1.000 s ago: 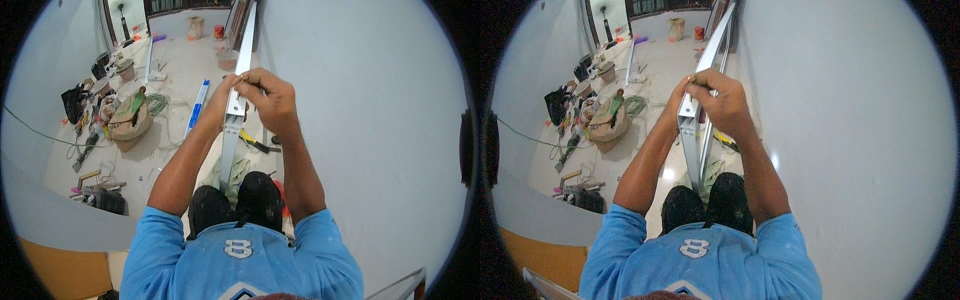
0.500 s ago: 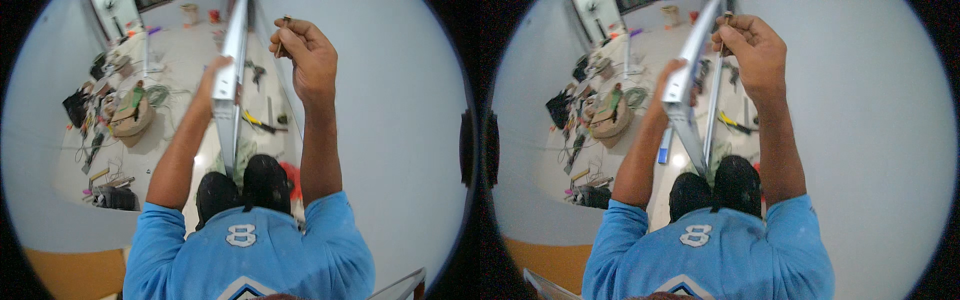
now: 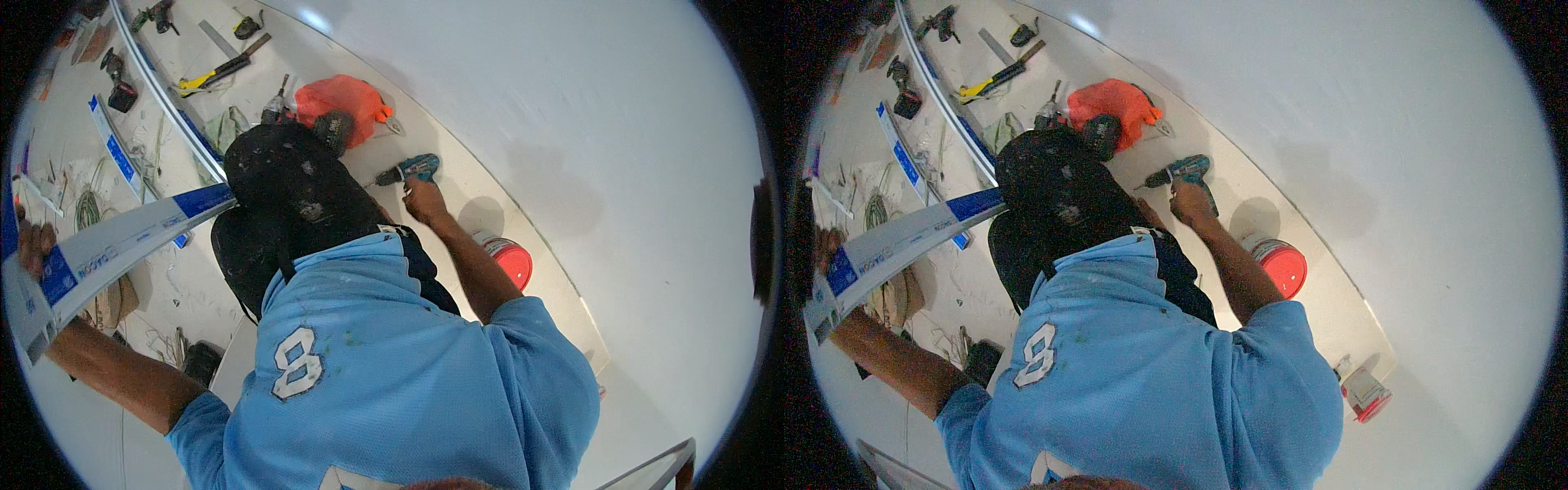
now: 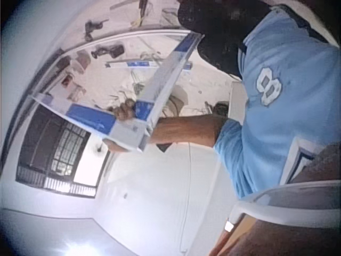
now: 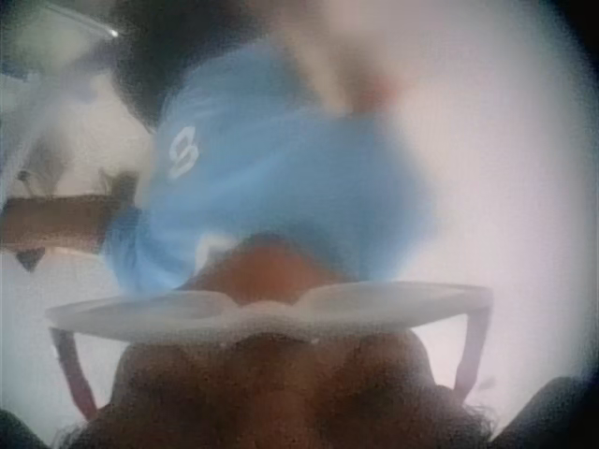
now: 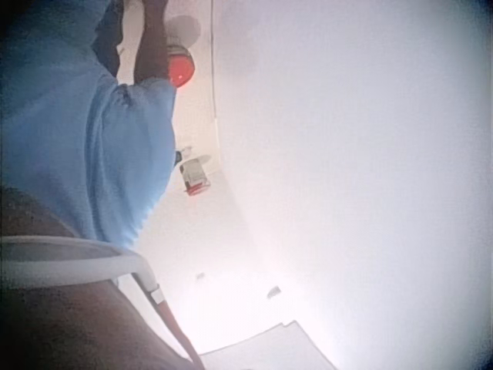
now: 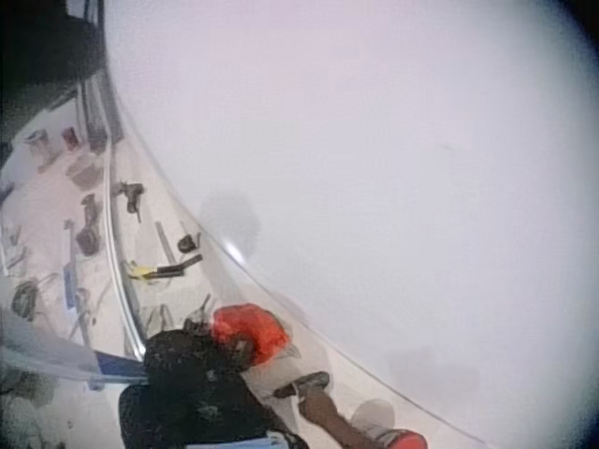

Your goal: The person assembles aluminum profiles by hand, using a cordless drill to drive screws into pre-drilled holes. They handle multiple profile pieces, align them, and secure them together on the floor.

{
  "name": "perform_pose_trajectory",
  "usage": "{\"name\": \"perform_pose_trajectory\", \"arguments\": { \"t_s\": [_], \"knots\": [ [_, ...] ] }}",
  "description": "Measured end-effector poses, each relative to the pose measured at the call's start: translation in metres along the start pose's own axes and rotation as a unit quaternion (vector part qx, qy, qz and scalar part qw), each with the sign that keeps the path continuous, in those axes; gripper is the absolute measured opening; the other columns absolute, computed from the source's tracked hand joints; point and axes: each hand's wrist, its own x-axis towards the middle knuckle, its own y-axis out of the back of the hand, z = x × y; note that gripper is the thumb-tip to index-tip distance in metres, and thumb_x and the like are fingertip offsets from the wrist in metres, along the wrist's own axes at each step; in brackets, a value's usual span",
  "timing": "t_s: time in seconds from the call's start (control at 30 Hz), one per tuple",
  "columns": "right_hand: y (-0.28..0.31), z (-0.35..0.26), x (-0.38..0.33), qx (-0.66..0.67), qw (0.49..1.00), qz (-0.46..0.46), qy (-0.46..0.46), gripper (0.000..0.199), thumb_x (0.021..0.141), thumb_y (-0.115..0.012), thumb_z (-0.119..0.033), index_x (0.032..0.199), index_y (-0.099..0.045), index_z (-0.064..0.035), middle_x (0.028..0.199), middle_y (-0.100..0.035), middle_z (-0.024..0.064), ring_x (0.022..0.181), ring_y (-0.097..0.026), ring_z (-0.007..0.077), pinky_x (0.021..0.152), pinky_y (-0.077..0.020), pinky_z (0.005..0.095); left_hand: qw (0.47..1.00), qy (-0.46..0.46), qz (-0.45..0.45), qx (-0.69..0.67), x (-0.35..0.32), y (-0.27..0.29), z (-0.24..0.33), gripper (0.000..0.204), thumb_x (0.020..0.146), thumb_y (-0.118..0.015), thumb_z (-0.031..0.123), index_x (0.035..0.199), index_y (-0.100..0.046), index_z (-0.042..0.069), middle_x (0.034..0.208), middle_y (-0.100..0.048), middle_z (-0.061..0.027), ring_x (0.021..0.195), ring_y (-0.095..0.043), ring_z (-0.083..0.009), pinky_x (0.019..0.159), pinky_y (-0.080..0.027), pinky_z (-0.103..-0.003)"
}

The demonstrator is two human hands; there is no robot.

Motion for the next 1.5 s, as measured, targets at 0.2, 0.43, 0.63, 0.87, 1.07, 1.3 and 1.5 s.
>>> {"name": "perform_pose_trajectory", "arguments": {
  "t_s": [0.2, 0.43, 0.63, 0.87, 1.07, 1.3, 1.5],
  "knots": [
    [-0.063, 0.008, -0.002, -0.106, 0.994, 0.03, 0.027, 0.016, 0.089, -0.072, -0.015, 0.097, -0.066, -0.0026, 0.091, -0.074, 0.0213, 0.083, -0.074, 0.0411, 0.071, -0.0572, 0.0551, 0.997, -0.039, 0.057, 0.045, -0.014, -0.002, -0.013, 0.072, 0.091, -0.054, 0.059, 0.119, -0.056, -0.007, 0.081, -0.059, -0.017, 0.064, -0.055, -0.0266, 0.08, -0.046, -0.05],
    [-0.001, -0.036, 0.083, -0.018, 0.988, 0.125, 0.085, 0.017, 0.09, -0.065, -0.015, 0.103, -0.069, -0.0038, 0.094, -0.073, 0.0212, 0.084, -0.072, 0.0434, 0.076, -0.0575, 0.054, 1.0, -0.021, 0.003, 0.02, -0.022, -0.004, -0.014, 0.077, 0.087, -0.064, 0.057, 0.127, -0.051, -0.007, 0.08, -0.057, -0.0113, 0.062, -0.054, -0.0222, 0.08, -0.045, -0.043],
    [0.001, -0.085, 0.193, 0.104, 0.956, 0.273, -0.028, 0.018, 0.09, -0.064, -0.009, 0.105, -0.071, -0.002, 0.1, -0.075, 0.0222, 0.089, -0.073, 0.0396, 0.08, -0.0568, 0.0506, 1.0, -0.017, -0.006, 0.011, -0.036, -0.005, -0.012, 0.084, 0.084, -0.072, 0.056, 0.134, -0.046, -0.007, 0.079, -0.056, -0.0064, 0.06, -0.053, -0.0185, 0.079, -0.044, -0.038],
    [-0.031, -0.051, 0.292, 0.624, 0.772, 0.014, -0.117, 0.034, 0.093, -0.069, -0.015, 0.125, -0.071, -0.0029, 0.115, -0.073, 0.0247, 0.106, -0.071, 0.031, 0.092, -0.056, 0.0437, 0.998, -0.008, -0.053, -0.013, -0.029, -0.008, -0.01, 0.095, 0.081, -0.081, 0.054, 0.141, -0.042, -0.007, 0.078, -0.054, -0.0007, 0.057, -0.052, -0.0141, 0.079, -0.042, -0.031],
    [0.036, -0.16, 0.231, -0.027, 0.979, 0.2, 0.023, 0.036, 0.088, -0.073, -0.022, 0.119, -0.072, -0.0042, 0.113, -0.072, 0.0231, 0.108, -0.069, 0.0379, 0.093, -0.0547, 0.0484, 0.998, -0.039, -0.047, 0.014, -0.048, 0.004, -0.016, 0.089, 0.091, -0.066, 0.054, 0.143, -0.038, -0.012, 0.076, -0.052, -0.0006, 0.055, -0.049, -0.0113, 0.076, -0.041, -0.031],
    [-0.047, -0.204, 0.235, -0.23, 0.922, 0.119, 0.287, 0.021, 0.089, -0.065, -0.022, 0.094, -0.078, -0.0066, 0.091, -0.077, 0.0186, 0.091, -0.075, 0.0359, 0.075, -0.0566, 0.0514, 0.995, -0.098, 0.003, 0.026, -0.036, -0.044, -0.026, 0.068, 0.105, -0.043, 0.05, 0.13, -0.048, -0.012, 0.067, -0.048, -0.0004, 0.05, -0.042, -0.0097, 0.069, -0.043, -0.027],
    [-0.036, -0.24, 0.256, -0.187, 0.953, -0.092, 0.218, 0.024, 0.09, -0.066, -0.025, 0.1, -0.078, -0.0061, 0.102, -0.078, 0.0192, 0.098, -0.077, 0.0359, 0.078, -0.0591, 0.0523, 0.994, -0.095, 0.041, 0.029, -0.048, -0.029, -0.033, 0.067, 0.105, -0.045, 0.051, 0.131, -0.048, -0.011, 0.068, -0.05, -0.0008, 0.05, -0.045, -0.0095, 0.066, -0.043, -0.028]
  ]
}}
